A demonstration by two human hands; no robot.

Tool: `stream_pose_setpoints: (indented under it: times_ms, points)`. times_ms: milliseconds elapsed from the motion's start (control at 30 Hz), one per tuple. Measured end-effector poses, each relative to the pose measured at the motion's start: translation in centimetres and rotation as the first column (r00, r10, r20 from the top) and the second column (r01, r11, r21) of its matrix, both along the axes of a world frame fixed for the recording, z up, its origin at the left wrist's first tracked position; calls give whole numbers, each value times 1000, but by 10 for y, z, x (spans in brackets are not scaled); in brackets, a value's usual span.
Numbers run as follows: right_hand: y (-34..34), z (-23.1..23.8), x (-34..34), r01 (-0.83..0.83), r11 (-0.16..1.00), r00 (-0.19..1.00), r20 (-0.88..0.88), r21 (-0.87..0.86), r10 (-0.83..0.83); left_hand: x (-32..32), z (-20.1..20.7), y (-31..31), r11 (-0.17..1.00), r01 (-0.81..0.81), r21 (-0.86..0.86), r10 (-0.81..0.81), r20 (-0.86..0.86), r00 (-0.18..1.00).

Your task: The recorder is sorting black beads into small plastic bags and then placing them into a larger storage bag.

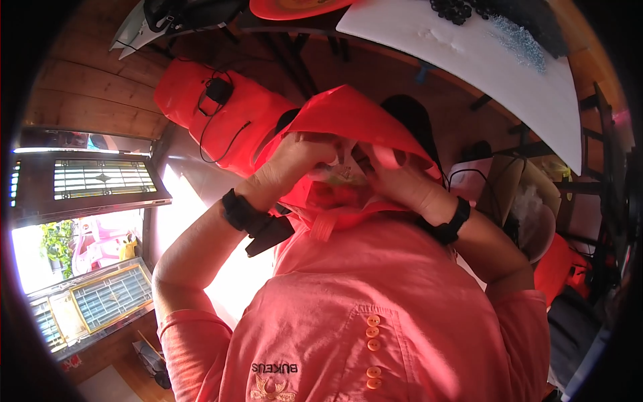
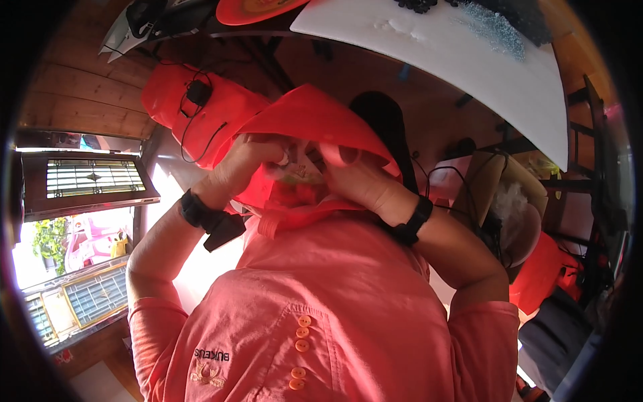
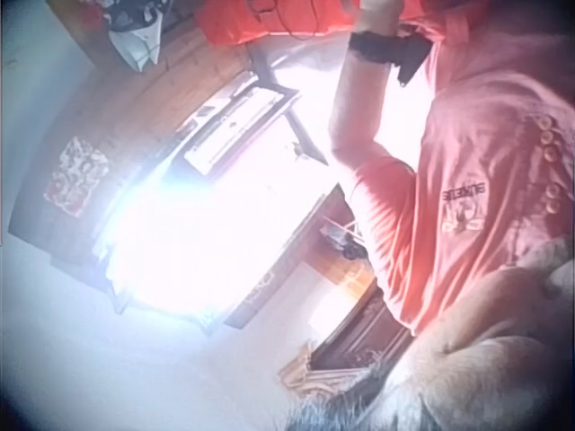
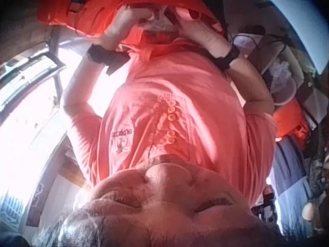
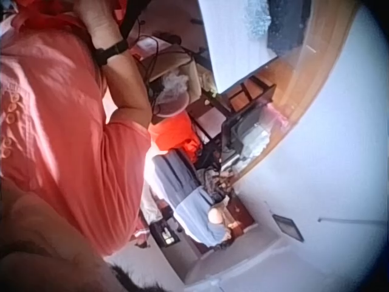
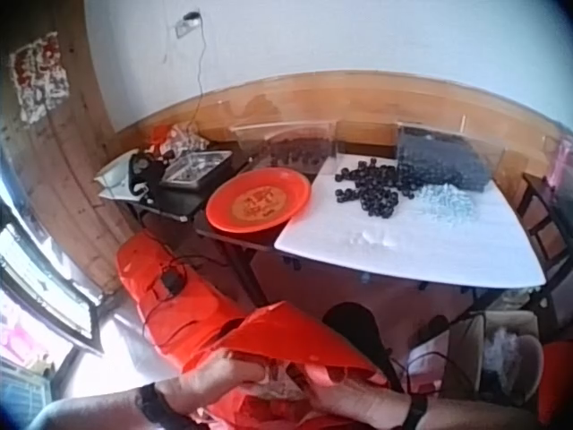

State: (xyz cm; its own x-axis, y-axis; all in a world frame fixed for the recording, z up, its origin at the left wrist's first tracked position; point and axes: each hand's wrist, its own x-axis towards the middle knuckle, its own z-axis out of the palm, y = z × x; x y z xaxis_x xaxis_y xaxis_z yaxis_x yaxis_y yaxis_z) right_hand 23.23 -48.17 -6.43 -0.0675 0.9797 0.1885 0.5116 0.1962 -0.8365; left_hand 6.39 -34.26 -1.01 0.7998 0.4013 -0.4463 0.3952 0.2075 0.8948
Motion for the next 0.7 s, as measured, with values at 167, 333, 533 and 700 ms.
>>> stream_pose_setpoints:
  times_ms: [167, 333, 533, 700]
  points:
    - [0, -26, 1, 275, 953, 954, -85, -124, -287, -2, 1, -11, 976, -179, 122, 177, 29, 984]
    - [-9, -19, -6, 283, 955, 959, 10, -88, -283, -9, -9, -5, 951, -46, 307, 93, -141, 986]
    - [-3, -13, -3, 143, 970, 986, 54, 195, -156, -23, -32, 10, 960, 39, 277, -10, -105, 994]
    - [-6, -32, 2, 125, 978, 922, 344, 165, -176, -24, -23, 8, 901, 135, 412, -157, 20, 987]
